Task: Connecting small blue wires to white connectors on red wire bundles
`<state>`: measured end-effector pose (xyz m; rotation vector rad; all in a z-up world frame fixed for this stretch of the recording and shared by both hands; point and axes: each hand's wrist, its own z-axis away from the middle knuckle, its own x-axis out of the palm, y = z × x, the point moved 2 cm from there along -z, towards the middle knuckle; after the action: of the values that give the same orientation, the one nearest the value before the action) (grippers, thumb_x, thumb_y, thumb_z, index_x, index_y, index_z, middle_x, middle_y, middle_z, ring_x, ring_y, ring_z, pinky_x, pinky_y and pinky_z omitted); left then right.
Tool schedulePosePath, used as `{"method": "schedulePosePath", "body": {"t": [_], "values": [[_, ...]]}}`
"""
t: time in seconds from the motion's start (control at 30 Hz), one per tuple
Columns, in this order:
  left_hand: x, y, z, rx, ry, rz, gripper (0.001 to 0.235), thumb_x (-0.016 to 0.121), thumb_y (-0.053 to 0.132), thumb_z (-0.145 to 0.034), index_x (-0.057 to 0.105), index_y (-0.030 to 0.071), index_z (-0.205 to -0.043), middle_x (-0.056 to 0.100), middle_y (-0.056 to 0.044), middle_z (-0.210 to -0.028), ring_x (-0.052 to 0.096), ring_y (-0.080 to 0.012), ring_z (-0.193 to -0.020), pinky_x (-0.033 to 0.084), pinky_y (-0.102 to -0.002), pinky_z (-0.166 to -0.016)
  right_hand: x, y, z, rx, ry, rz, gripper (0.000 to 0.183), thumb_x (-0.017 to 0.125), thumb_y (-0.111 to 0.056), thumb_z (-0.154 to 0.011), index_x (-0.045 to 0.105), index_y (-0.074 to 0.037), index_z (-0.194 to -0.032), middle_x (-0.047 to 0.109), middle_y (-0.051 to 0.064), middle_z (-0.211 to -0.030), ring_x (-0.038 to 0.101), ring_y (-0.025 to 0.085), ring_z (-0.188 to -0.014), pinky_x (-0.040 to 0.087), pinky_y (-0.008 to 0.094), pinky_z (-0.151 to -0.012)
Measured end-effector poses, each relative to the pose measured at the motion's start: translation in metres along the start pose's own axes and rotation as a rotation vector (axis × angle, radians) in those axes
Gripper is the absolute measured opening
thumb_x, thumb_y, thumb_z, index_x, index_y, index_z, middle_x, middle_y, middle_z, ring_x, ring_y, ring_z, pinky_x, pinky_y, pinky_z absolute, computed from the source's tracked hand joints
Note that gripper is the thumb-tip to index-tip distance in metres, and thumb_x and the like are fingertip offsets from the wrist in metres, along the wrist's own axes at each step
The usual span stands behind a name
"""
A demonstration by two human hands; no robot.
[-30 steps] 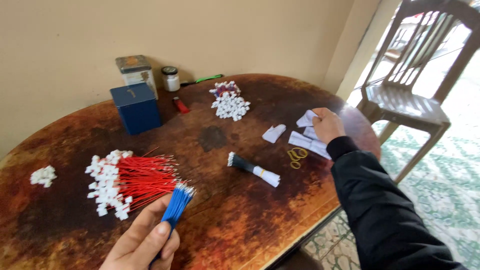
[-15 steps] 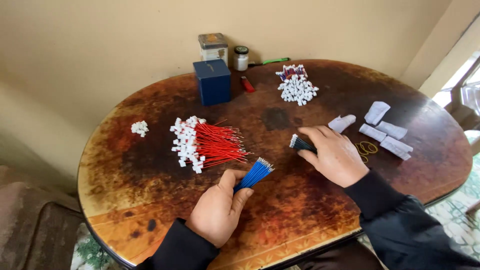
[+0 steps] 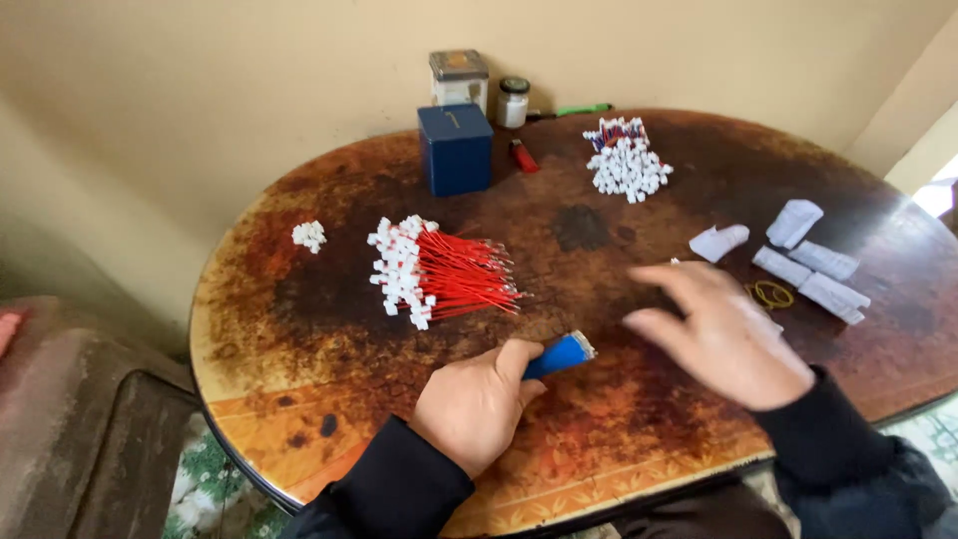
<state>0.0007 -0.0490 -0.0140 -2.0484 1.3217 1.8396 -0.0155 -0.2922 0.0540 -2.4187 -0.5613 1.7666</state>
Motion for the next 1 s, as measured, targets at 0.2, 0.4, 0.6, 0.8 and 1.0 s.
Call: {"method": "schedulePosePath", "body": {"t": [0.2, 0.4, 0.6, 0.8, 1.0], "values": [[-0.001, 0.013, 0.006, 0.183, -0.011, -0.016, 0.038, 0.059, 0.022, -0.086, 0.042, 0.006, -0.116, 0.067, -0.020, -0.078, 0.066, -0.0410, -0.071, 0.047, -0.049, -0.053, 0.039, -0.065, 0.001, -0.543, -0.352, 0.036, 0.087, 0.083, -0.044, -0.072, 0.044, 0.000, -0.136, 0.061, 0.019, -0.123, 0.057, 0.037, -0.106, 0.040, 0.047, -0.090], [-0.018, 0.022, 0.013, 0.179, -0.132, 0.035, 0.030, 0.054, 0.035, -0.090, 0.037, 0.014, -0.104, 0.067, -0.012, -0.077, 0.062, -0.0435, -0.066, 0.041, -0.053, -0.050, 0.029, -0.077, -0.005, -0.252, -0.890, -0.150, 0.024, 0.066, -0.039, -0.085, 0.061, -0.019, -0.095, 0.071, 0.003, -0.085, 0.065, 0.021, -0.075, 0.047, 0.034, -0.068], [-0.065, 0.019, 0.013, 0.408, 0.297, 0.186, 0.064, 0.067, 0.041, -0.081, 0.048, 0.003, -0.129, 0.059, -0.020, -0.125, 0.057, -0.0378, -0.111, 0.043, -0.047, -0.097, 0.040, -0.039, 0.004, -0.036, -0.687, -0.400, 0.011, 0.062, -0.028, -0.093, 0.061, -0.019, -0.086, 0.056, -0.007, -0.073, 0.053, 0.008, -0.068, 0.045, 0.027, -0.063], [-0.025, -0.004, 0.003, -0.418, 0.272, 1.275, 0.059, 0.073, 0.015, -0.077, 0.049, 0.005, -0.130, 0.063, -0.008, -0.093, 0.061, -0.0174, -0.075, 0.055, -0.028, -0.057, 0.039, -0.052, 0.007, 0.245, -0.517, -0.893, 0.022, 0.047, -0.019, -0.102, 0.056, -0.004, -0.089, 0.044, 0.003, -0.065, 0.039, 0.014, -0.052, 0.032, 0.029, -0.047], [-0.004, -0.006, 0.001, -0.424, 0.286, 1.569, 0.011, 0.070, 0.001, -0.084, 0.068, -0.006, -0.093, 0.065, -0.016, -0.069, 0.060, -0.0179, -0.055, 0.055, -0.028, -0.046, 0.049, -0.061, 0.011, 0.083, -0.531, -0.715, 0.033, 0.046, -0.032, -0.100, 0.053, -0.010, -0.076, 0.050, 0.003, -0.060, 0.047, 0.013, -0.051, 0.039, 0.027, -0.054]]}}
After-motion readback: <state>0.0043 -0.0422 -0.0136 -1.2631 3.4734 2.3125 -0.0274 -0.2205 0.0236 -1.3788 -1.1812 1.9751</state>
